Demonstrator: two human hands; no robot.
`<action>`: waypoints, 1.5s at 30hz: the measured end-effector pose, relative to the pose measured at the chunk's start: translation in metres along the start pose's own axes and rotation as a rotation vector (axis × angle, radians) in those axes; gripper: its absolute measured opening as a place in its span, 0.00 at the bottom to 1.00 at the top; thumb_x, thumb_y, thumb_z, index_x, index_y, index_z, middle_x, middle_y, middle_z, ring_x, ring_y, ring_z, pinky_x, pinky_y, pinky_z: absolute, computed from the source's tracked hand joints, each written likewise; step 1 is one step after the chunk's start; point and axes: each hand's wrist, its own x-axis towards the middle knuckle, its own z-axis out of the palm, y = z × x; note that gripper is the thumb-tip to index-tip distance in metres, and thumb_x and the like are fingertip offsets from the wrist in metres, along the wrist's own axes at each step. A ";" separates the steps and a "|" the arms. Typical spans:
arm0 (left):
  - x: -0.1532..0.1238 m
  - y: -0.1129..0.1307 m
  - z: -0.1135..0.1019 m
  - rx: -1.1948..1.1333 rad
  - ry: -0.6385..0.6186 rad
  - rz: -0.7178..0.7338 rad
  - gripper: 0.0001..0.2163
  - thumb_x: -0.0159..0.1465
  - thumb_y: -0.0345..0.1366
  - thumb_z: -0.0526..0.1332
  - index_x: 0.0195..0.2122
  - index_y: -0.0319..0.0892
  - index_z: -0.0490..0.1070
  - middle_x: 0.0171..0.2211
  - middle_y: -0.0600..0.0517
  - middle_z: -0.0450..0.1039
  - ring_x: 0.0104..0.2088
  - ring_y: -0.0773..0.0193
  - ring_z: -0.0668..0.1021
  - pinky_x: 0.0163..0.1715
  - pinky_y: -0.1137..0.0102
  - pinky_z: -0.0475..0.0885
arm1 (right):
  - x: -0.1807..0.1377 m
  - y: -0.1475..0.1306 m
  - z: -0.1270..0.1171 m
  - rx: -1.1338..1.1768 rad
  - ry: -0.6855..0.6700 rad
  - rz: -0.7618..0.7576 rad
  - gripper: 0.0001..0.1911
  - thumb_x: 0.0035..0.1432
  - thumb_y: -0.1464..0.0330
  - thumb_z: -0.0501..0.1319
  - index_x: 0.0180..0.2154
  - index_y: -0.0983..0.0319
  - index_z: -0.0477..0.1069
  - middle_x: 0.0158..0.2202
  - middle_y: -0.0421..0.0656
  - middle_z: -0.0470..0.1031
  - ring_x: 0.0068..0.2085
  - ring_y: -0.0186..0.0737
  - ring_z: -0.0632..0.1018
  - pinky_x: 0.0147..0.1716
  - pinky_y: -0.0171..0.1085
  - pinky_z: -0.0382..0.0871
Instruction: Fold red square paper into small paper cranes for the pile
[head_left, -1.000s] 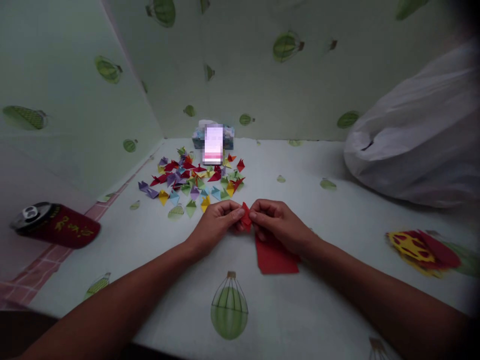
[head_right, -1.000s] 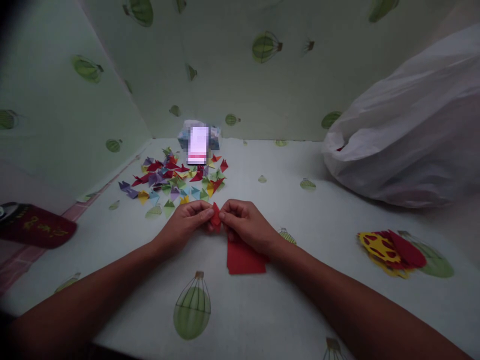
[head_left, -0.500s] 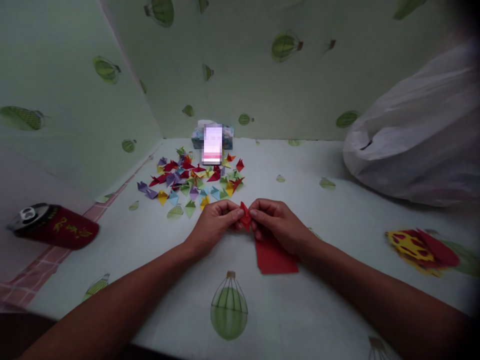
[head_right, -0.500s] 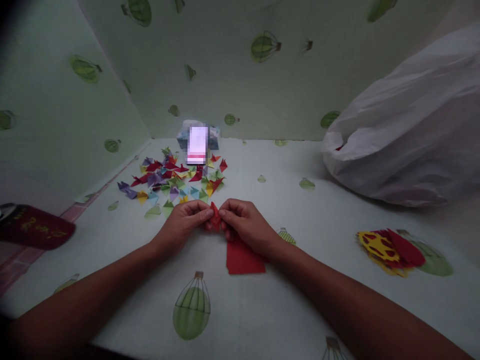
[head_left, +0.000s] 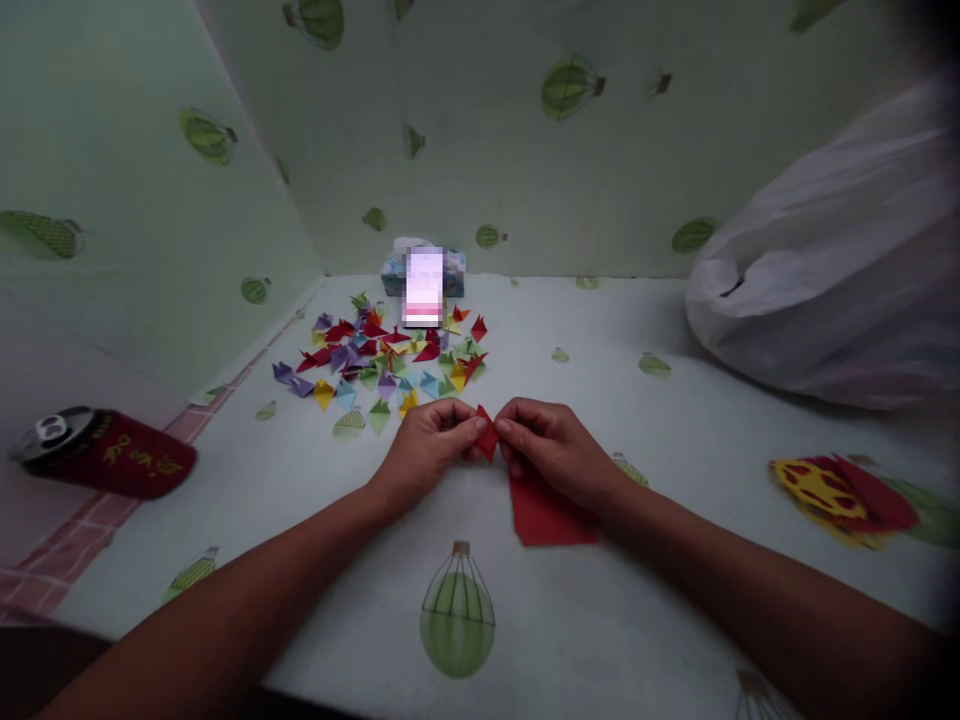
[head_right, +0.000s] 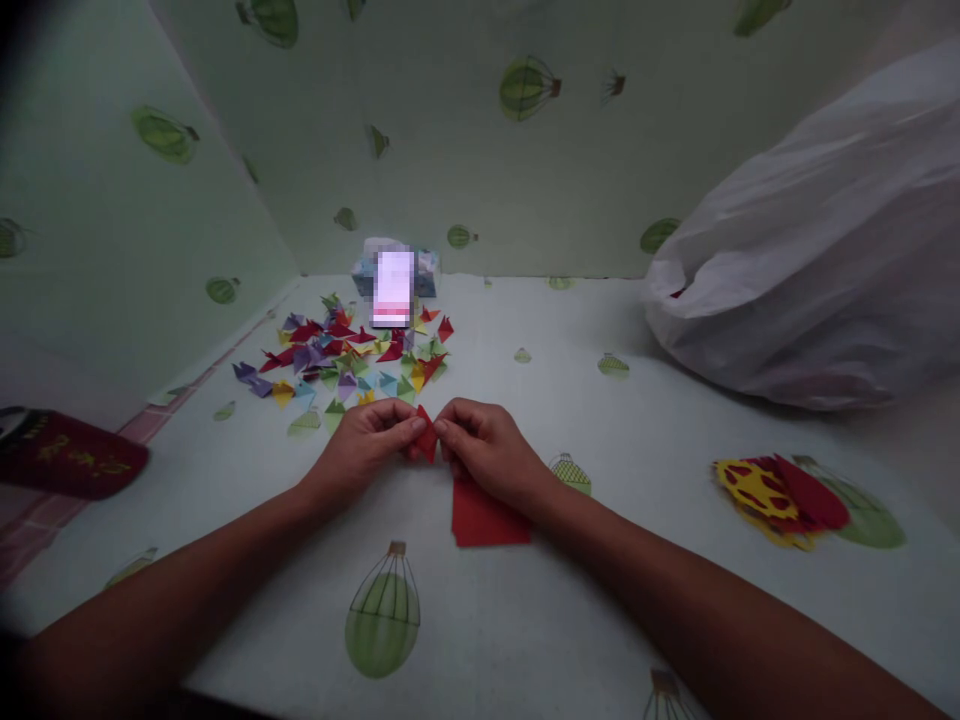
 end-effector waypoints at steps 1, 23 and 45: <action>0.000 -0.001 0.000 -0.007 0.007 0.008 0.08 0.58 0.37 0.67 0.27 0.39 0.73 0.20 0.56 0.73 0.22 0.71 0.71 0.27 0.75 0.67 | 0.000 0.000 0.000 0.039 -0.014 0.013 0.11 0.62 0.64 0.57 0.28 0.61 0.66 0.20 0.35 0.68 0.21 0.31 0.68 0.24 0.33 0.62; 0.000 -0.007 0.001 -0.220 -0.073 -0.048 0.11 0.59 0.42 0.67 0.34 0.38 0.75 0.30 0.53 0.76 0.29 0.69 0.77 0.36 0.71 0.74 | -0.001 0.010 0.004 -0.215 0.209 -0.215 0.02 0.62 0.71 0.59 0.38 0.59 0.67 0.25 0.35 0.68 0.26 0.33 0.67 0.27 0.35 0.60; -0.001 -0.005 0.000 -0.135 -0.095 0.029 0.09 0.58 0.38 0.68 0.34 0.39 0.74 0.27 0.53 0.75 0.27 0.68 0.77 0.34 0.71 0.73 | 0.000 0.007 0.004 0.108 0.095 -0.049 0.06 0.61 0.65 0.59 0.33 0.60 0.65 0.21 0.35 0.68 0.21 0.32 0.69 0.23 0.34 0.62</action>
